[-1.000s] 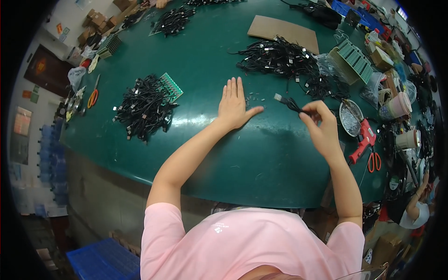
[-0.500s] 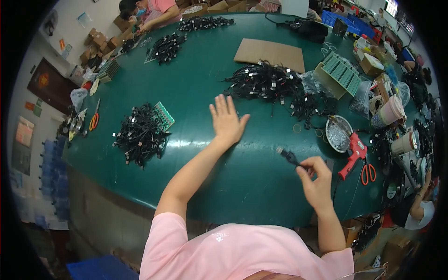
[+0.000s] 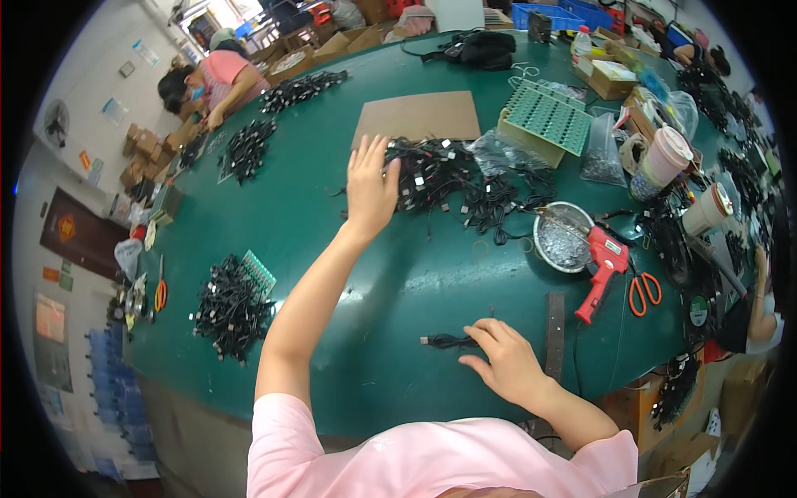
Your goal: Soldering electronic components onto a circuit board using a soldering iron in a workshop environment.
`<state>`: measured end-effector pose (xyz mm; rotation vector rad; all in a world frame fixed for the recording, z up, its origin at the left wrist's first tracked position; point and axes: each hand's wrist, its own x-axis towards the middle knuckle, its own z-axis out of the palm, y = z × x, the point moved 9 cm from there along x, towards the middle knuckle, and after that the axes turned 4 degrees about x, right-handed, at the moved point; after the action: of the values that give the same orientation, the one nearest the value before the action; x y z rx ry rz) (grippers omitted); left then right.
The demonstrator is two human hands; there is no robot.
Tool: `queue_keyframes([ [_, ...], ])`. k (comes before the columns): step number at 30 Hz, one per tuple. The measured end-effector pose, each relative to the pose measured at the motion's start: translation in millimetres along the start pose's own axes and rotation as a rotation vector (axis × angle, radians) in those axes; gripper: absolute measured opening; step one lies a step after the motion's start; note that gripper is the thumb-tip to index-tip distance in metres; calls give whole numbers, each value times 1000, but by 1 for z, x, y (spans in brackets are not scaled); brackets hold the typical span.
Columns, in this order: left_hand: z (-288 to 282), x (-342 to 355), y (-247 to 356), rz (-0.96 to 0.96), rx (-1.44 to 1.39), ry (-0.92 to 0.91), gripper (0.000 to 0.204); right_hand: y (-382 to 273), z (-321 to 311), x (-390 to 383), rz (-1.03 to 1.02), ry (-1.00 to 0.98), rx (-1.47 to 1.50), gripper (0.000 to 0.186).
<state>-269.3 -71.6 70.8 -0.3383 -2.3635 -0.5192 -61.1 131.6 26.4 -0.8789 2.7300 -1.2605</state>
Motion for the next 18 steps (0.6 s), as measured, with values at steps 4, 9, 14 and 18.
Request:
queue_keyframes([
  [4, 44, 36, 16, 86, 156, -205, 58, -18, -74, 26, -67, 29, -46, 31],
  [9, 104, 20, 11, 47, 525, -577, 65, 99, -223, 113, 261, 527, -168, 28],
  [14, 96, 2, -10, 99, 527, -346, 59, 265, -224, 148, 817, 441, 224, 53],
  [18, 89, -4, -24, 76, 522, -370, 63, 282, -193, 160, 743, 357, 576, 35],
])
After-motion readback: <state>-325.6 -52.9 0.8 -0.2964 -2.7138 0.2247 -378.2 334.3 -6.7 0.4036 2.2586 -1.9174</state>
